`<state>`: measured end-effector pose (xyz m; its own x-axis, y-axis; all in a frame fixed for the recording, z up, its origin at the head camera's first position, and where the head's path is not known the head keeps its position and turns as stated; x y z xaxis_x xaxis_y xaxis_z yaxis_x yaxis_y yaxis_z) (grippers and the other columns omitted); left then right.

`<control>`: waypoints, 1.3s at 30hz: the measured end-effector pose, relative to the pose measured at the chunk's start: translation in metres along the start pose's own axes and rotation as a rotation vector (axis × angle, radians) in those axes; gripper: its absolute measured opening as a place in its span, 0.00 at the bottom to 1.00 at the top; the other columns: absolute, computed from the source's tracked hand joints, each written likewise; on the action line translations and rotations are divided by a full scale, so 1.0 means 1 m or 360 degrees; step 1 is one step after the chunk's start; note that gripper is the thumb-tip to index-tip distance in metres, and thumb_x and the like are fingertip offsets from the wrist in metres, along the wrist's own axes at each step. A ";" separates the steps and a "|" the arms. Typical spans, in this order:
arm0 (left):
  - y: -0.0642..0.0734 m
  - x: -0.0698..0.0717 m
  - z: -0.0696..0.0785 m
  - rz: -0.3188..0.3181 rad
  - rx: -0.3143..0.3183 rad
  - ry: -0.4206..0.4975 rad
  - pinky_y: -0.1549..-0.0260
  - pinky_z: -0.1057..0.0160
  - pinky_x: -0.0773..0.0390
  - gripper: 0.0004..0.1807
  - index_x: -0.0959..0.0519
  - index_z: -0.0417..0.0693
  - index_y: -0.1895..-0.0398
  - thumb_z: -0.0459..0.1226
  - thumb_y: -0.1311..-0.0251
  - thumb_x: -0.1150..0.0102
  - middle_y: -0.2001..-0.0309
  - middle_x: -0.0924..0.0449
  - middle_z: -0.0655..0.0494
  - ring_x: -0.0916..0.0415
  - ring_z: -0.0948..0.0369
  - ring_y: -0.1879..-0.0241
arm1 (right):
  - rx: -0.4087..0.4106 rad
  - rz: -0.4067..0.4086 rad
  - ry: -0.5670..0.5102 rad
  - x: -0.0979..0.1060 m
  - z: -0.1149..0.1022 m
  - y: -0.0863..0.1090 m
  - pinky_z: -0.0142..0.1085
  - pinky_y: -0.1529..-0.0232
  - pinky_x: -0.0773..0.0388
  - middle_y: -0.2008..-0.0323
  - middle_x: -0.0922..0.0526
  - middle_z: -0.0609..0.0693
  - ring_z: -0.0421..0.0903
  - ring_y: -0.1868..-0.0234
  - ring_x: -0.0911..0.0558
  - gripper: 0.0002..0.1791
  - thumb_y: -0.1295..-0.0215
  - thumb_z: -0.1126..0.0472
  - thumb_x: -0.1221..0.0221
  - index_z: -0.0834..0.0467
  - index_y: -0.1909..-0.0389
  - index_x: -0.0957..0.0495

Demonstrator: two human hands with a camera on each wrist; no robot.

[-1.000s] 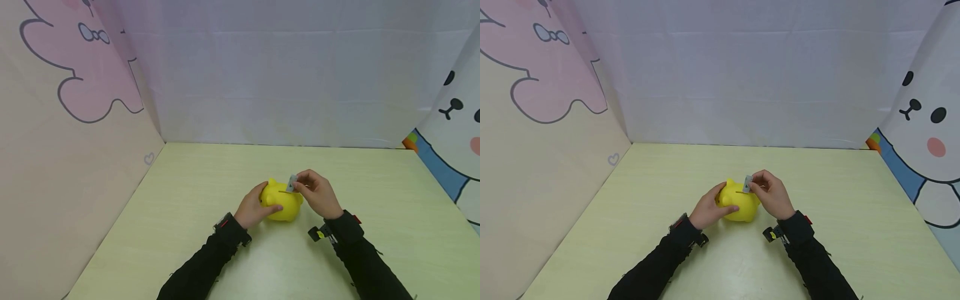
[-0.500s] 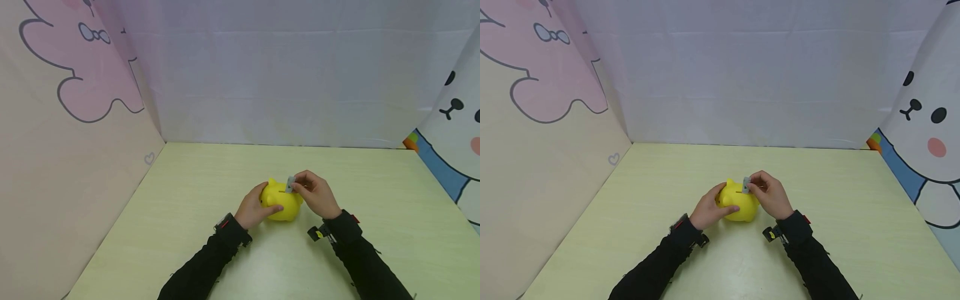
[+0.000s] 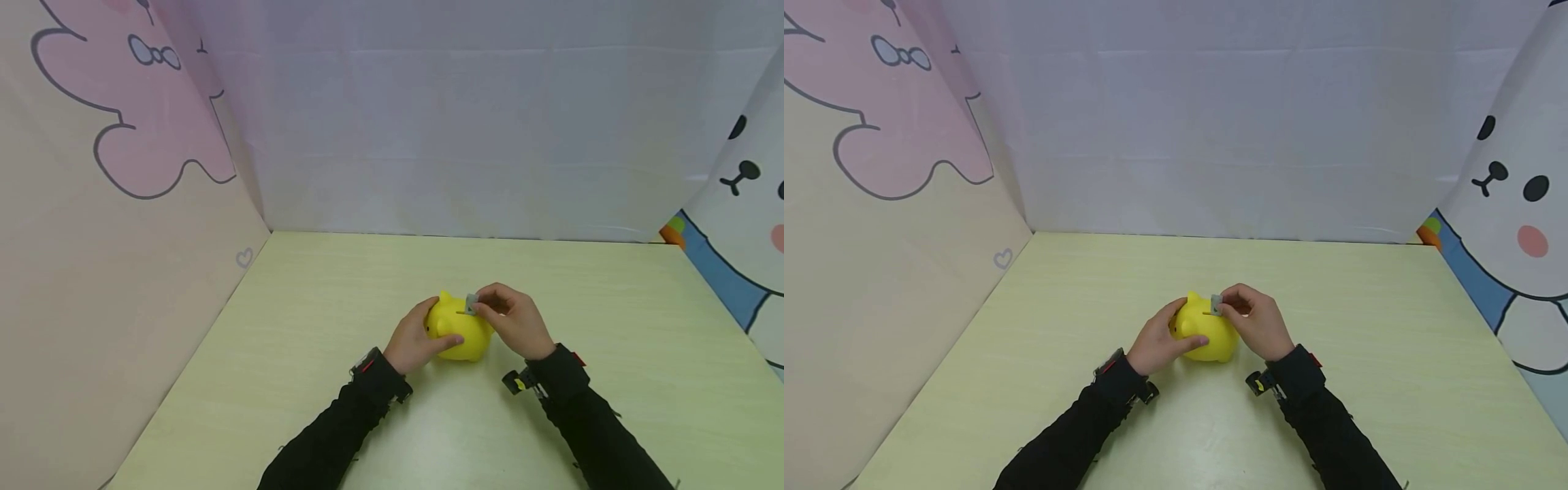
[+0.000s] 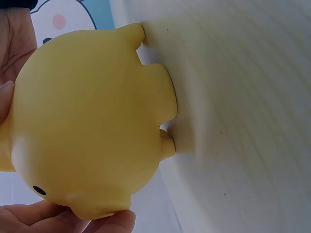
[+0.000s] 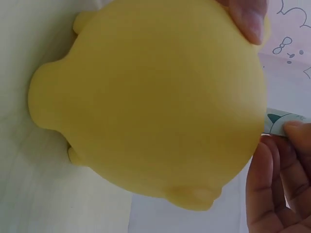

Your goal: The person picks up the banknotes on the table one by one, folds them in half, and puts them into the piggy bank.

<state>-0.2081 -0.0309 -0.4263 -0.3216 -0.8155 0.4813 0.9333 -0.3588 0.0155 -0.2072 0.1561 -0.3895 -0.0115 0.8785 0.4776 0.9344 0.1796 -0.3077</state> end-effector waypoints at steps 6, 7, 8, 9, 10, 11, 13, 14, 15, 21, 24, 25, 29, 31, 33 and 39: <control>0.000 0.000 -0.001 0.0006 0.0000 0.0004 0.41 0.53 0.26 0.46 0.42 0.42 0.26 0.50 0.42 0.32 0.32 0.32 0.46 0.28 0.53 0.42 | 0.0044 0.0014 0.0094 -0.002 0.002 0.002 0.25 0.61 0.21 0.63 0.15 0.54 0.38 0.65 0.19 0.04 0.35 0.67 0.38 0.61 0.61 0.19; 0.000 0.000 -0.001 0.0009 0.0000 0.0001 0.41 0.54 0.26 0.46 0.42 0.42 0.26 0.50 0.42 0.32 0.32 0.32 0.47 0.28 0.53 0.42 | 0.0053 0.0014 0.0113 -0.002 0.002 0.002 0.26 0.61 0.21 0.64 0.15 0.54 0.39 0.65 0.20 0.04 0.35 0.67 0.38 0.61 0.61 0.19; 0.000 0.000 -0.001 0.0011 0.0000 0.0000 0.41 0.54 0.26 0.46 0.42 0.42 0.26 0.50 0.43 0.32 0.32 0.32 0.47 0.28 0.54 0.42 | 0.0060 0.0009 0.0130 -0.002 0.002 0.003 0.27 0.61 0.21 0.64 0.15 0.54 0.39 0.65 0.20 0.04 0.36 0.67 0.37 0.60 0.61 0.19; 0.000 0.000 -0.001 0.0014 -0.0002 -0.0002 0.42 0.54 0.26 0.46 0.42 0.42 0.26 0.50 0.43 0.32 0.32 0.32 0.47 0.28 0.54 0.42 | 0.0070 0.0008 0.0151 -0.002 0.002 0.003 0.27 0.61 0.21 0.64 0.16 0.53 0.39 0.66 0.20 0.04 0.36 0.67 0.37 0.60 0.62 0.19; 0.000 0.000 -0.001 0.0015 -0.0003 -0.0001 0.42 0.54 0.26 0.46 0.41 0.42 0.26 0.50 0.43 0.32 0.32 0.32 0.47 0.28 0.54 0.42 | 0.0079 0.0003 0.0166 -0.003 0.003 0.003 0.28 0.61 0.22 0.64 0.16 0.53 0.40 0.66 0.21 0.04 0.37 0.67 0.37 0.60 0.62 0.19; -0.001 0.000 -0.001 0.0018 -0.0005 -0.0005 0.42 0.54 0.26 0.46 0.41 0.42 0.26 0.50 0.43 0.31 0.33 0.32 0.47 0.28 0.54 0.42 | 0.0088 -0.0001 0.0180 -0.003 0.002 0.004 0.28 0.61 0.22 0.64 0.16 0.52 0.40 0.66 0.21 0.04 0.37 0.68 0.36 0.60 0.62 0.19; -0.001 0.000 -0.001 0.0020 -0.0007 -0.0009 0.43 0.55 0.26 0.46 0.41 0.43 0.27 0.51 0.43 0.31 0.33 0.31 0.47 0.28 0.54 0.43 | 0.0097 -0.0020 0.0194 -0.003 0.003 0.004 0.28 0.61 0.22 0.64 0.16 0.52 0.39 0.67 0.22 0.05 0.38 0.68 0.36 0.60 0.61 0.19; -0.001 0.000 -0.001 0.0020 -0.0006 -0.0010 0.43 0.55 0.26 0.46 0.41 0.43 0.27 0.51 0.43 0.31 0.33 0.31 0.47 0.28 0.54 0.43 | 0.0094 -0.0029 0.0194 -0.003 0.003 0.004 0.28 0.61 0.22 0.63 0.17 0.52 0.39 0.67 0.22 0.05 0.38 0.68 0.36 0.60 0.61 0.19; -0.001 0.000 -0.001 0.0020 -0.0004 -0.0011 0.43 0.55 0.26 0.46 0.41 0.43 0.27 0.51 0.43 0.31 0.33 0.31 0.47 0.28 0.54 0.43 | 0.0095 -0.0034 0.0199 -0.003 0.003 0.003 0.28 0.61 0.22 0.63 0.17 0.52 0.39 0.67 0.22 0.06 0.38 0.68 0.36 0.60 0.61 0.19; -0.001 0.001 -0.001 0.0019 0.0011 -0.0010 0.42 0.54 0.26 0.46 0.41 0.43 0.26 0.51 0.43 0.31 0.32 0.32 0.47 0.28 0.54 0.42 | 0.0043 -0.0073 0.0172 -0.001 0.004 0.002 0.27 0.60 0.21 0.61 0.16 0.53 0.38 0.65 0.21 0.09 0.37 0.65 0.36 0.60 0.57 0.19; -0.001 0.001 -0.001 0.0010 0.0008 0.0006 0.42 0.54 0.26 0.46 0.41 0.43 0.26 0.51 0.43 0.31 0.32 0.32 0.47 0.28 0.54 0.43 | 0.0037 -0.0079 0.0121 0.000 0.004 0.001 0.27 0.59 0.21 0.60 0.15 0.53 0.38 0.64 0.20 0.09 0.36 0.64 0.36 0.60 0.56 0.19; -0.001 0.001 -0.001 0.0008 0.0006 0.0010 0.42 0.54 0.26 0.46 0.42 0.43 0.26 0.51 0.43 0.32 0.32 0.32 0.47 0.28 0.54 0.43 | 0.0043 -0.0079 0.0104 0.000 0.004 0.001 0.28 0.59 0.20 0.59 0.15 0.54 0.38 0.64 0.20 0.09 0.36 0.64 0.37 0.60 0.56 0.19; -0.002 0.000 -0.001 -0.0002 0.0000 0.0018 0.43 0.55 0.26 0.46 0.42 0.43 0.26 0.50 0.42 0.32 0.32 0.32 0.47 0.28 0.54 0.43 | 0.0051 -0.0066 0.0069 0.001 0.005 0.001 0.28 0.59 0.20 0.59 0.15 0.54 0.37 0.63 0.19 0.08 0.35 0.64 0.37 0.59 0.56 0.19; -0.002 0.000 -0.002 -0.0001 0.0001 0.0010 0.43 0.55 0.26 0.46 0.42 0.43 0.26 0.50 0.42 0.32 0.32 0.32 0.47 0.28 0.54 0.43 | 0.0051 -0.0055 0.0069 0.001 0.005 0.001 0.28 0.59 0.20 0.60 0.15 0.53 0.37 0.63 0.19 0.07 0.34 0.64 0.38 0.59 0.57 0.19; -0.002 0.000 -0.002 0.0001 0.0003 0.0004 0.43 0.55 0.26 0.46 0.42 0.43 0.26 0.50 0.42 0.32 0.33 0.32 0.47 0.28 0.54 0.44 | 0.0050 -0.0038 0.0077 0.001 0.004 0.001 0.27 0.59 0.20 0.60 0.14 0.53 0.37 0.63 0.19 0.07 0.34 0.64 0.38 0.59 0.57 0.19; -0.002 0.000 -0.003 0.0003 0.0008 -0.0005 0.44 0.55 0.26 0.46 0.42 0.43 0.26 0.51 0.43 0.32 0.33 0.32 0.47 0.28 0.54 0.45 | 0.0126 0.0031 0.0134 0.001 0.001 0.001 0.26 0.60 0.21 0.63 0.14 0.51 0.36 0.64 0.20 0.04 0.35 0.66 0.38 0.58 0.60 0.17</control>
<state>-0.2108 -0.0312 -0.4286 -0.3194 -0.8146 0.4841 0.9346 -0.3552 0.0190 -0.2067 0.1579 -0.3900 0.0392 0.8425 0.5373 0.9030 0.2004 -0.3801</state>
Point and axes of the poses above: each hand's wrist, its own y-axis away from the middle knuckle, its own x-axis out of the back of the hand, z = x × y, the point moved 4 cm from there along -y, towards the middle knuckle
